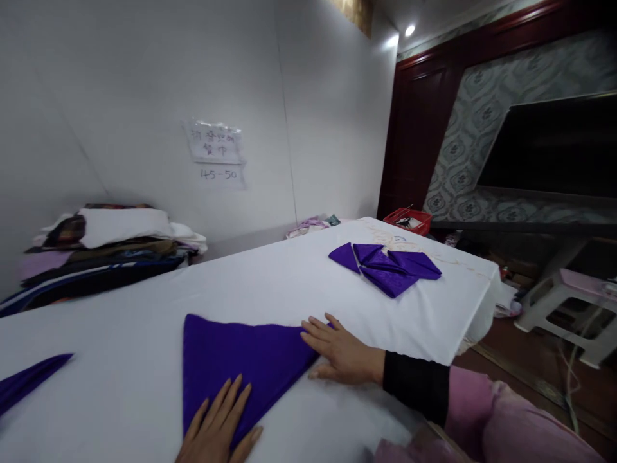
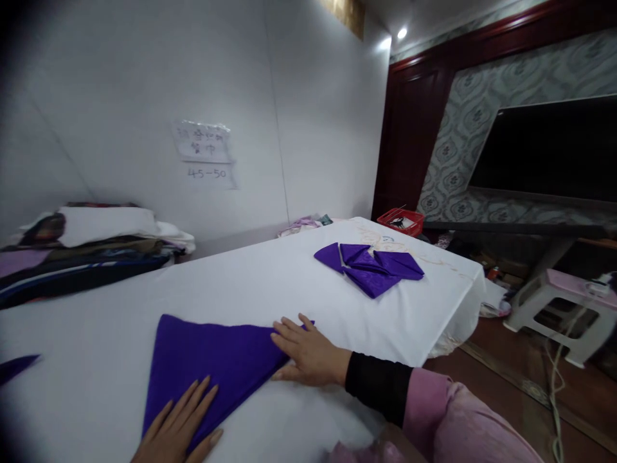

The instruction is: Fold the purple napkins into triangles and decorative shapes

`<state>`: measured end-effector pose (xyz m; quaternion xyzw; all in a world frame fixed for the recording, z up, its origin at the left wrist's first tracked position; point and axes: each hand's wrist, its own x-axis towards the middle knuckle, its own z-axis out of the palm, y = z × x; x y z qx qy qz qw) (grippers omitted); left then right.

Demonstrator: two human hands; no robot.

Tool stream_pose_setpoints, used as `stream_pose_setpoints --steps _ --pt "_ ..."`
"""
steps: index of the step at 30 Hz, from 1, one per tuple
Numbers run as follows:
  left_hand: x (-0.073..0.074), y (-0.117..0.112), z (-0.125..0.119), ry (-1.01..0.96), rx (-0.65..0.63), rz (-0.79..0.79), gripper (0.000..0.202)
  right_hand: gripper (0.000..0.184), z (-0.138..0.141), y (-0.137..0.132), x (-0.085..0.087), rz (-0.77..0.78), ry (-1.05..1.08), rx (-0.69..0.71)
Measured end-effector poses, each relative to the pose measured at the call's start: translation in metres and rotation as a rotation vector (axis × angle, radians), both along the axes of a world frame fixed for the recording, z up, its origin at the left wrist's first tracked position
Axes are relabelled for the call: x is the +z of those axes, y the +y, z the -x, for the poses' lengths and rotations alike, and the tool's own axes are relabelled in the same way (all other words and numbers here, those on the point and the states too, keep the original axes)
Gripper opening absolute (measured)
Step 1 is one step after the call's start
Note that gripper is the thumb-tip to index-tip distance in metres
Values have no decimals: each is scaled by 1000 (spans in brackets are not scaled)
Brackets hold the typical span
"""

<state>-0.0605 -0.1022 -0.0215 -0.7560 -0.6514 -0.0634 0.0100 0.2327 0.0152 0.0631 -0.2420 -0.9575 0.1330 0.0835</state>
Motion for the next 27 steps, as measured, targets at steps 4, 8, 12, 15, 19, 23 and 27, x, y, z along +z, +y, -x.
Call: stream_pose_setpoints --steps 4,8,12,15,19,23,27 --pt "17 -10 -14 -8 -4 18 63 77 52 -22 2 14 19 230" --pt "26 -16 -21 -92 -12 63 65 75 89 -26 -10 60 7 321" --pt "32 -20 -25 -180 8 113 69 75 104 -15 -34 95 -61 293" --pt "36 -22 -28 -218 25 138 70 74 103 -9 -49 74 -69 287" --pt "39 -25 -27 -278 18 147 69 71 100 -8 -58 33 -32 295" --pt "47 -21 -14 -352 90 119 65 71 100 -8 -61 24 -24 305" --pt "56 2 10 -261 234 45 63 71 100 -8 -59 45 -49 305"
